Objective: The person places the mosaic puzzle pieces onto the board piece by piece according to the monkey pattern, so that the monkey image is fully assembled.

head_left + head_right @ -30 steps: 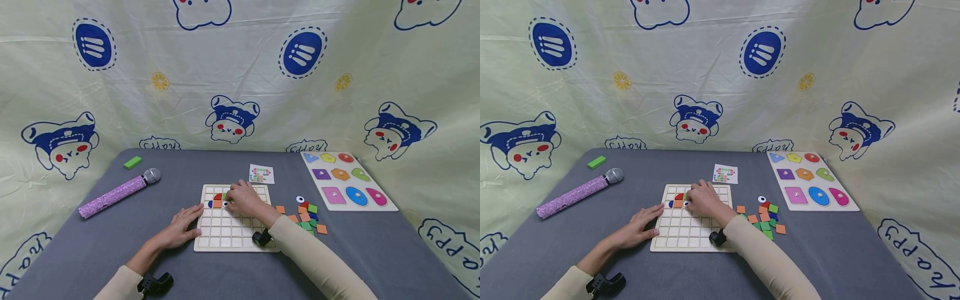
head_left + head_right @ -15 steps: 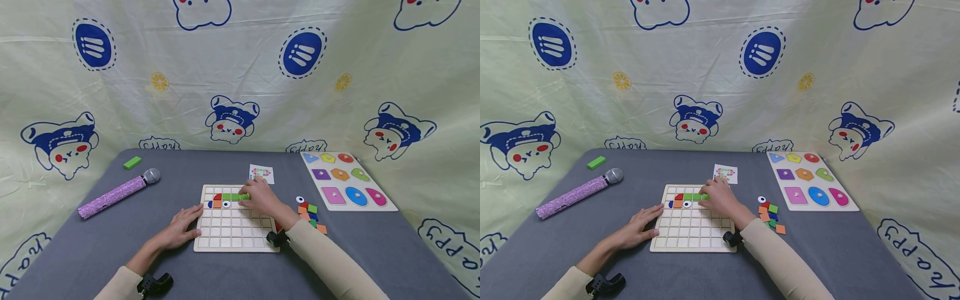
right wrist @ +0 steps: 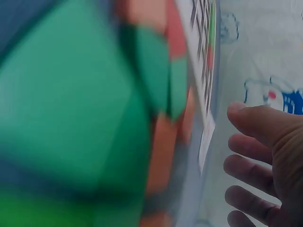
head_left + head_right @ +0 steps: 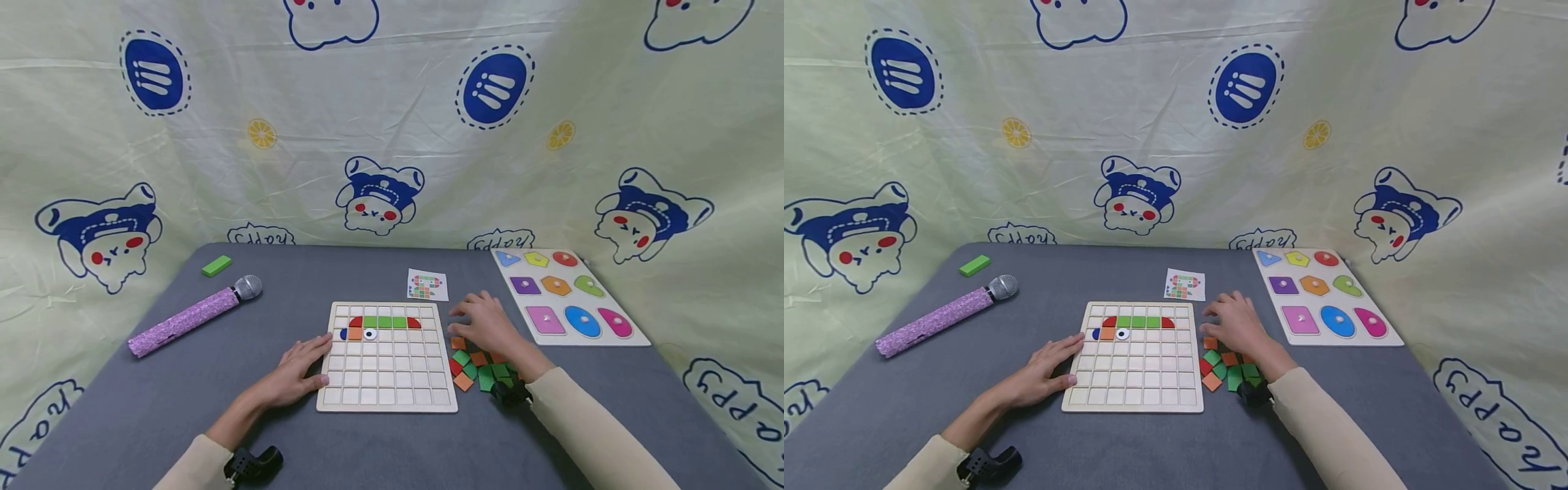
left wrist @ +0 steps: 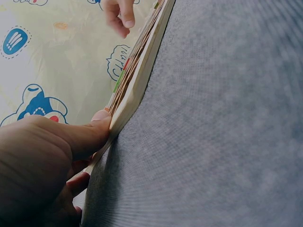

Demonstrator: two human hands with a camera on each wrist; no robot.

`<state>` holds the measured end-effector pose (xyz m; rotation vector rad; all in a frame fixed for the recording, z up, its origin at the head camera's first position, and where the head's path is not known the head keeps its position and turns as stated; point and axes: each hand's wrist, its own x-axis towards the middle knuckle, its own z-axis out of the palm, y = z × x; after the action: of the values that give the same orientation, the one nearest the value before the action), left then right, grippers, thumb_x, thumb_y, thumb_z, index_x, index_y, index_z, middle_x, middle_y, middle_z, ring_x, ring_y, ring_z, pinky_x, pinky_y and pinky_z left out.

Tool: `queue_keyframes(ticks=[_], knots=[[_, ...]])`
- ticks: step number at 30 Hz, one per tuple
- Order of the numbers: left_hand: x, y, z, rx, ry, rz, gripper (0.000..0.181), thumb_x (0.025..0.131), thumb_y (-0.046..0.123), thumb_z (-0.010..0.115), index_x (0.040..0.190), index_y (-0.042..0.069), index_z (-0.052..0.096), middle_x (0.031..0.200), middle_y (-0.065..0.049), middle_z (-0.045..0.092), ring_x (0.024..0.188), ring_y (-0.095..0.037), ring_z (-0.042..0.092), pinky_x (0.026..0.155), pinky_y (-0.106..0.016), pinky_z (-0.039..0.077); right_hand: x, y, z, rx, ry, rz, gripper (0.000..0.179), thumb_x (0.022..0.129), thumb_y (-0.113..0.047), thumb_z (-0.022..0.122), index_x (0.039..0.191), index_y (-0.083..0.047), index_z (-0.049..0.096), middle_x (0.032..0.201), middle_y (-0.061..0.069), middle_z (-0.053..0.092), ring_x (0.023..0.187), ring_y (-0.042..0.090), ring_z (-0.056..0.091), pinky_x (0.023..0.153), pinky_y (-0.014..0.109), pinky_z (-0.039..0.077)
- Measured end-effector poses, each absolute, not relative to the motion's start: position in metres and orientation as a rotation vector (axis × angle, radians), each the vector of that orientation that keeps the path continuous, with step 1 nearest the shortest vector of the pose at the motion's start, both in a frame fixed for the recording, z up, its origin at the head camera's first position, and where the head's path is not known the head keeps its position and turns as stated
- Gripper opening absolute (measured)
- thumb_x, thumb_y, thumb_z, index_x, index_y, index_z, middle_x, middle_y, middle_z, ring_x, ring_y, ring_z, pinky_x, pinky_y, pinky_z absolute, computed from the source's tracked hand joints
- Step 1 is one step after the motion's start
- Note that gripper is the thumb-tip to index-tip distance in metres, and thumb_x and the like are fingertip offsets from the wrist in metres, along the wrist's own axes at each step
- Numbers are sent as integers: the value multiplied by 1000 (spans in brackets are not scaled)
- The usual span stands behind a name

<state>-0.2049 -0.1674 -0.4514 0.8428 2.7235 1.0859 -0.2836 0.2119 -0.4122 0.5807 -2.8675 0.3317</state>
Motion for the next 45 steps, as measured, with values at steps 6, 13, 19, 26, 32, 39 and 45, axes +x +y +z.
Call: queue_keyframes(ticks=[6, 13, 19, 26, 32, 39, 45], knots=[[-205, -167, -452, 853, 2727, 1084, 62, 93, 20, 58, 144, -5, 32, 154, -20, 26, 142, -44, 20, 112, -64, 7, -289, 246, -417, 482, -2930, 310, 28, 81, -31, 73, 100, -11, 73, 102, 9, 63, 92, 25, 47, 75, 40, 36], [-205, -166, -451, 854, 2729, 1083, 62, 92, 19, 58, 143, -6, 32, 154, -21, 27, 141, -45, 21, 112, -64, 7, -294, 272, -424, 430, -3000, 330, 29, 83, -32, 70, 102, -11, 72, 104, 12, 63, 96, 28, 48, 79, 44, 41], [-206, -166, -451, 843, 2730, 1067, 62, 93, 20, 58, 144, -4, 32, 154, -19, 26, 142, -43, 21, 112, -64, 7, -297, 284, -428, 407, -3041, 356, 31, 83, -33, 70, 103, -10, 71, 106, 14, 63, 96, 30, 47, 78, 43, 41], [-206, -166, -452, 838, 2724, 1076, 62, 93, 20, 58, 144, -4, 32, 155, -19, 26, 142, -44, 20, 112, -64, 6, -298, 287, -427, 387, -3072, 372, 33, 83, -33, 70, 104, -9, 71, 106, 15, 63, 96, 30, 47, 76, 42, 40], [-206, -166, -452, 841, 2726, 1082, 62, 92, 18, 59, 143, -5, 33, 154, -20, 27, 141, -44, 21, 112, -64, 7, -298, 285, -425, 370, -3078, 354, 28, 83, -31, 71, 99, -8, 72, 98, 11, 63, 92, 28, 47, 74, 40, 37], [-206, -166, -451, 836, 2729, 1081, 61, 92, 17, 59, 143, -6, 33, 154, -20, 27, 141, -44, 21, 112, -64, 7, -298, 285, -424, 382, -3074, 347, 25, 83, -29, 71, 97, -8, 73, 95, 10, 63, 91, 27, 46, 73, 38, 36], [-206, -166, -451, 833, 2727, 1083, 62, 92, 17, 59, 143, -6, 33, 154, -20, 27, 141, -44, 20, 112, -64, 6, -295, 281, -421, 397, -3056, 338, 26, 83, -29, 70, 99, -9, 73, 97, 10, 64, 92, 27, 46, 73, 38, 37]])
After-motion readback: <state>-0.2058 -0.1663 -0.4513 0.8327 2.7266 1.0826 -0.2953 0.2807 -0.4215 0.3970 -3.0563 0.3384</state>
